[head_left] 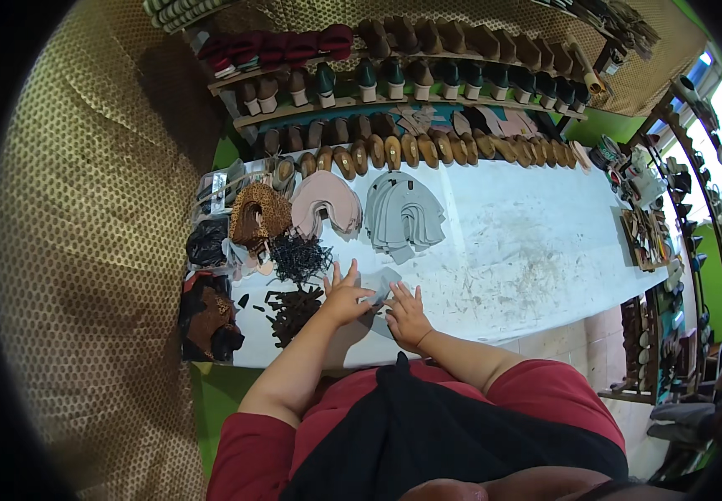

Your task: Arranging and sorting cut leather or fabric shoe components on a workbench for assembly.

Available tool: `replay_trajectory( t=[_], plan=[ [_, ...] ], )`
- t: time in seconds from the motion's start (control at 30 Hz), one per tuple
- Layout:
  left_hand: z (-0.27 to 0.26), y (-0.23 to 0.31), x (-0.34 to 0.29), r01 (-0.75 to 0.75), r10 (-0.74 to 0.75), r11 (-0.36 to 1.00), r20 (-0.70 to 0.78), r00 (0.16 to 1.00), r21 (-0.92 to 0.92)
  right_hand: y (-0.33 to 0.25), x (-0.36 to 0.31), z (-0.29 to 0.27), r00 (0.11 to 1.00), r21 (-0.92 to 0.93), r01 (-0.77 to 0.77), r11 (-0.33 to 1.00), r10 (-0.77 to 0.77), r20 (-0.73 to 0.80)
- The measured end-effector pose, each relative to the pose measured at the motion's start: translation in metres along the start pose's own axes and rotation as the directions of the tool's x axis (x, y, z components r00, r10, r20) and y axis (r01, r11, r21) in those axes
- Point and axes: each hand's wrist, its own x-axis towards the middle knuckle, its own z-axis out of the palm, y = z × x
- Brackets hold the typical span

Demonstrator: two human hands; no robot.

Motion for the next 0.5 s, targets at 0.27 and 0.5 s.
replay_trajectory(
  t=[0.27, 0.5],
  plan=[
    [-0.006, 0.006, 0.013, 0.131, -0.116, 0.991, -0.318, 0.941, 0.027, 0.006, -0.006, 0.004, 0.991, 0.033, -0.072, 0.997, 0.075, -0.11],
    [0.031, -0.014, 0.004, 0.164, -0.023, 0.941, -0.429, 0.903, 0.294, 0.005, -0.002, 0.003, 0.991, 0.043, -0.114, 0.993, 0.116, -0.068]
  ],
)
